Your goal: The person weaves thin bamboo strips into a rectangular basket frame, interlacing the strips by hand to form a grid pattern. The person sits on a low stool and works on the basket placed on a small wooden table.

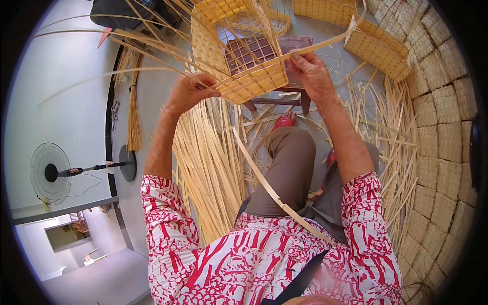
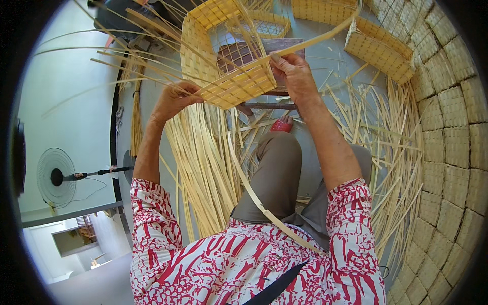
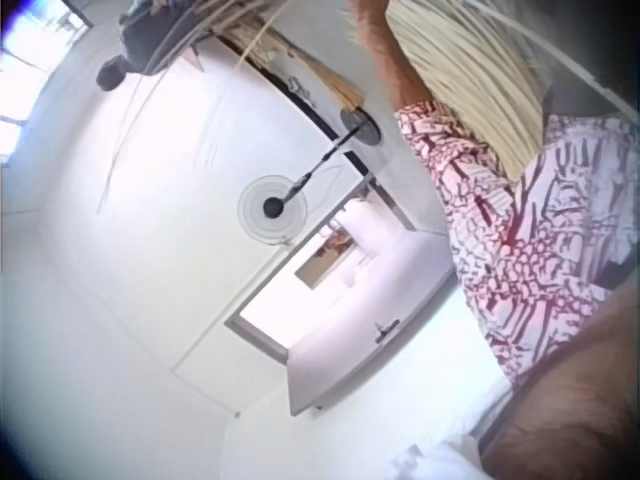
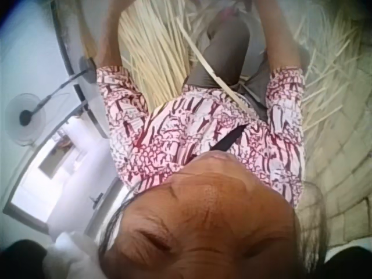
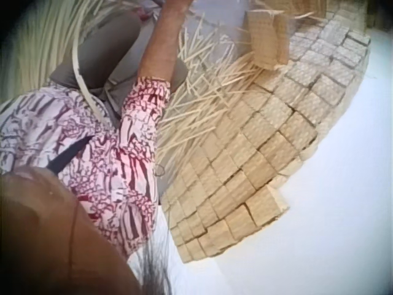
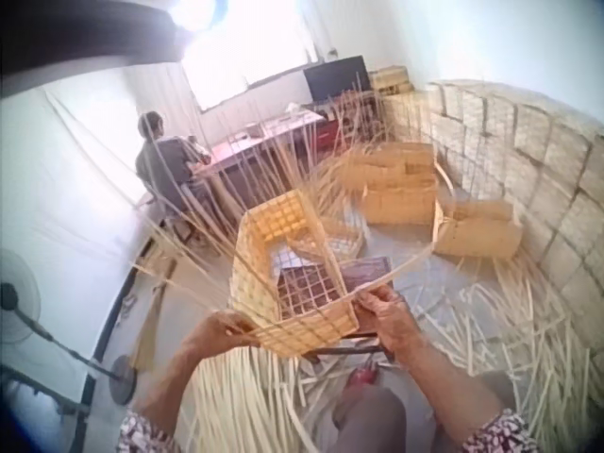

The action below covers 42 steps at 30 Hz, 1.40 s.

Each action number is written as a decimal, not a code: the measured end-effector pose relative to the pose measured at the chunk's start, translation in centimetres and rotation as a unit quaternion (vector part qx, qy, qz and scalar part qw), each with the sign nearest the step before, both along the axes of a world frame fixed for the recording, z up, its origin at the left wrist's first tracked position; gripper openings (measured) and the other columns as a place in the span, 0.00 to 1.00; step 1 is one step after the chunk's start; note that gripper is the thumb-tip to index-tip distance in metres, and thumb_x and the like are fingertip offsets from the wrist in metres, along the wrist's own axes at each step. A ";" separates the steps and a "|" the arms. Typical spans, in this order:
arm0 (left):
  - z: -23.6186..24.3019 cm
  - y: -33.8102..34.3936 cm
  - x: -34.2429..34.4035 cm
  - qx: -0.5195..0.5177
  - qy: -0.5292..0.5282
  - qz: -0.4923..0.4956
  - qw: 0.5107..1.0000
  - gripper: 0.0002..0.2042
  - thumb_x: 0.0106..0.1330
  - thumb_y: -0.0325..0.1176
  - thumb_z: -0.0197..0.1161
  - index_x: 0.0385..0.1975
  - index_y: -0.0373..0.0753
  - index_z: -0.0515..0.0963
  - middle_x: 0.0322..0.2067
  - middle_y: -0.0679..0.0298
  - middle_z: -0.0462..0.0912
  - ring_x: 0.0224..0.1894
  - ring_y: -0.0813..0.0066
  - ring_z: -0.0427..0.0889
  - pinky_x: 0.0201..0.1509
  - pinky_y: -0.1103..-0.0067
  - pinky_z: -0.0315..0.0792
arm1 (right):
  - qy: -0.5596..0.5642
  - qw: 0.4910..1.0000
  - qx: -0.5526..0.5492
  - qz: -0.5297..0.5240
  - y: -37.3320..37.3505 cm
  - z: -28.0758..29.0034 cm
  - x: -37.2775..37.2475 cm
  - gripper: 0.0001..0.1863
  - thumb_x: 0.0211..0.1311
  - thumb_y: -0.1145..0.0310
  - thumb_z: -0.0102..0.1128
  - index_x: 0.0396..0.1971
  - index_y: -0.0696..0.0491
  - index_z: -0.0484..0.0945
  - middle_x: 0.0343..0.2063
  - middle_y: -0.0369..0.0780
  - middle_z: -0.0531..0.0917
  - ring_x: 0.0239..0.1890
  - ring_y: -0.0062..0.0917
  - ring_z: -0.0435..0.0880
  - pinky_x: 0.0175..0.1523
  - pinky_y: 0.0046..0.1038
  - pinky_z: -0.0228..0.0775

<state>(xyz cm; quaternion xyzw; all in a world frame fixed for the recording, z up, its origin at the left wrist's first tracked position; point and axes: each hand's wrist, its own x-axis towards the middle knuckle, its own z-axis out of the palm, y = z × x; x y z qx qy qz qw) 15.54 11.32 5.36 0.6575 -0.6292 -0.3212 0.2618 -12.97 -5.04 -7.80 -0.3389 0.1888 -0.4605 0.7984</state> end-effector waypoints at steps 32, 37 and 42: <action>-10.5 -5.5 -6.9 -0.398 0.272 0.375 0.792 0.25 0.73 0.53 0.53 0.54 0.36 0.70 0.43 0.67 0.75 0.48 0.77 0.71 0.57 0.75 0.65 | 0.007 0.999 -0.008 -0.039 6.2 1.5 -1.8 0.07 0.69 0.71 0.64 0.44 0.55 0.84 0.40 0.37 0.87 0.44 0.23 0.86 0.57 0.28 0.79; -6.9 -1.2 -11.7 -0.434 0.009 0.256 0.864 0.18 0.67 0.34 0.66 0.54 0.36 0.73 0.42 0.60 0.82 0.39 0.65 0.81 0.47 0.74 0.75 | 0.009 0.998 -0.005 -0.055 6.2 2.0 -1.4 0.08 0.70 0.70 0.63 0.44 0.54 0.84 0.39 0.37 0.87 0.43 0.22 0.86 0.53 0.26 0.79; -5.3 -4.8 -14.9 -0.345 -0.110 0.072 0.929 0.09 0.65 0.25 0.64 0.44 0.35 0.77 0.40 0.54 0.85 0.35 0.58 0.86 0.40 0.68 0.79 | 0.029 0.998 -0.017 -0.058 6.0 1.5 -0.9 0.09 0.69 0.70 0.65 0.45 0.56 0.85 0.40 0.37 0.88 0.42 0.18 0.85 0.52 0.23 0.78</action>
